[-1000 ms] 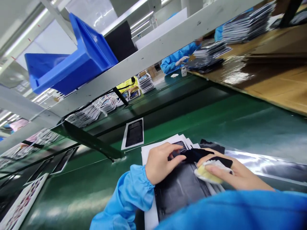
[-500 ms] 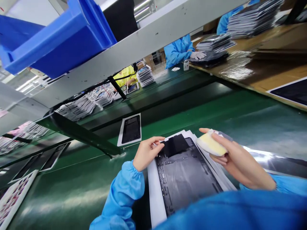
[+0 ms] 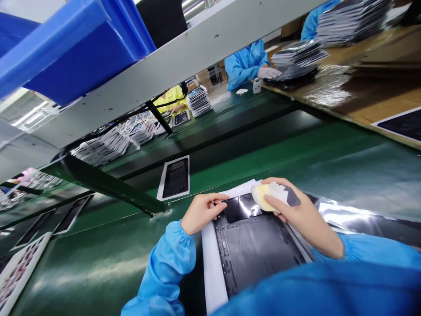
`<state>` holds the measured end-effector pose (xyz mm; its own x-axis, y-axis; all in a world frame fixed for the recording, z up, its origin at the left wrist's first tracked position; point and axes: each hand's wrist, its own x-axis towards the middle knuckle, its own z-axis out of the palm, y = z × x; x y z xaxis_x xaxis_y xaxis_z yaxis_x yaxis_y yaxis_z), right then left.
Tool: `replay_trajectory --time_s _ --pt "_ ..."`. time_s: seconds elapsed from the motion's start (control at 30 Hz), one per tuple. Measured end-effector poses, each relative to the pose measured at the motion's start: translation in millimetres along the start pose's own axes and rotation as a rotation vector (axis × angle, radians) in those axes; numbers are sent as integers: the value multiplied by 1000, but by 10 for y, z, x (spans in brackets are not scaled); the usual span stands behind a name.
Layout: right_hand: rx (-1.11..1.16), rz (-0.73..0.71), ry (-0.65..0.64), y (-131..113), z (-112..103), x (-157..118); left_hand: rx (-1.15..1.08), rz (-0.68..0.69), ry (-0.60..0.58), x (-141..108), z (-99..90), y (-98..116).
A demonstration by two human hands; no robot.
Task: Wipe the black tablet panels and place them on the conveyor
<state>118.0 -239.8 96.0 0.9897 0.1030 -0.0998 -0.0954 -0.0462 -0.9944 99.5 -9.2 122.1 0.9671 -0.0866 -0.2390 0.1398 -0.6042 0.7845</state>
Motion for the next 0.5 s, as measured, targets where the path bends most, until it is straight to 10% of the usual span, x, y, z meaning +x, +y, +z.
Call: replay_trajectory --time_s 0.5 --pt "-375 -104 -99 66 5 -18 6 -13 -8 16 19 73"
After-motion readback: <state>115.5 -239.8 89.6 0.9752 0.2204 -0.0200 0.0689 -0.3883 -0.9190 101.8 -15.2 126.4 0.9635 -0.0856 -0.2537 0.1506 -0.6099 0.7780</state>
